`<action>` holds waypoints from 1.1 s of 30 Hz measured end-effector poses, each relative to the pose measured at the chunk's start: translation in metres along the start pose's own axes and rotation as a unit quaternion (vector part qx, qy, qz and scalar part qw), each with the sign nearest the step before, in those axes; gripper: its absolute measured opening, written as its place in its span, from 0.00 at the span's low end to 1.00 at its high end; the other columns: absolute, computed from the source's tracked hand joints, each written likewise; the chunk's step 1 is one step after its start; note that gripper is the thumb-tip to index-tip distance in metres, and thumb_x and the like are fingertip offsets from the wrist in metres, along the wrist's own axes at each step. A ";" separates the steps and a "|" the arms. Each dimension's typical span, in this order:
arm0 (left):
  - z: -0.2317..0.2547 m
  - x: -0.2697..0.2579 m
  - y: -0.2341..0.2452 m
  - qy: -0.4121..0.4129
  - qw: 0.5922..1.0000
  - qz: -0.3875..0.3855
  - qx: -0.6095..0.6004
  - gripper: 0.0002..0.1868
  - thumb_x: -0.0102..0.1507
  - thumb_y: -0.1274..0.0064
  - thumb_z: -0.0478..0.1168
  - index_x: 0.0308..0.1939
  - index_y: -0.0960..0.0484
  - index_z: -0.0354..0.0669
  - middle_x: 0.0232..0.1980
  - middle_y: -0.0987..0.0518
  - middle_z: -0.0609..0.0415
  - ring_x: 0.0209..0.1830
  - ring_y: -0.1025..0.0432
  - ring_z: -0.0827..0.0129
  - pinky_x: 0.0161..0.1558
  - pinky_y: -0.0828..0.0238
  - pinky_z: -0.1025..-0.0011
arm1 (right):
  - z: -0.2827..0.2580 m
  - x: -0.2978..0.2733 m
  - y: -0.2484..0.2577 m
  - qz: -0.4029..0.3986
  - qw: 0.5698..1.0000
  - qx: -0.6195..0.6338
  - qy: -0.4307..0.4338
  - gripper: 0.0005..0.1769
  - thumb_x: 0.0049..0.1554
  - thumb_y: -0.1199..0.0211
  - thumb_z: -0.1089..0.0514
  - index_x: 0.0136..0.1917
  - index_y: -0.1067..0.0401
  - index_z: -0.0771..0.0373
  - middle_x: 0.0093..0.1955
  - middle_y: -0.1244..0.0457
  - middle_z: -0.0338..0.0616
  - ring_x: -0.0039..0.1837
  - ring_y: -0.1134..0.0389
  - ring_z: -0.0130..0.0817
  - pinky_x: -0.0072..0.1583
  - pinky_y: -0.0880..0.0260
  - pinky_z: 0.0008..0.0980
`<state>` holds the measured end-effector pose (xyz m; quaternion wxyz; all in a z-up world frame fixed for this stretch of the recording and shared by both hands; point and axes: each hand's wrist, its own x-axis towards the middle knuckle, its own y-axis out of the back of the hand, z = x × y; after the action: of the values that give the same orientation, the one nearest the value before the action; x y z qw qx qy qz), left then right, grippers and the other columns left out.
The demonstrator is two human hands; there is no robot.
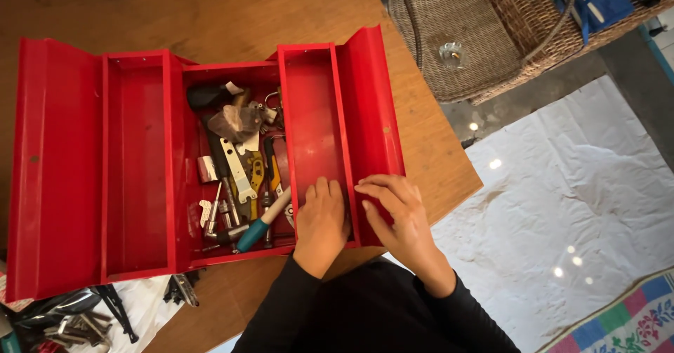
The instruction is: Emptying a red metal toolbox by placing tools and hardware onto a wooden table
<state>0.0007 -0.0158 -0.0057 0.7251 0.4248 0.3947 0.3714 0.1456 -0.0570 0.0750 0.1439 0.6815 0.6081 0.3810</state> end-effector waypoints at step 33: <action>-0.013 -0.001 0.032 -0.094 0.957 0.256 0.097 0.12 0.49 0.36 0.23 0.22 0.24 0.39 0.22 0.31 0.57 0.39 0.34 0.61 0.71 0.52 0.47 | 0.003 -0.001 -0.002 0.007 1.000 0.015 -0.010 0.13 0.59 0.38 0.63 0.58 0.23 0.59 0.55 0.31 0.44 0.60 0.29 0.47 0.60 0.33 0.42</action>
<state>-0.0182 -0.0004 0.0195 0.5946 0.6130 0.2374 0.4630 0.1468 -0.0570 0.0710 0.1368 0.6914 0.6076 0.3661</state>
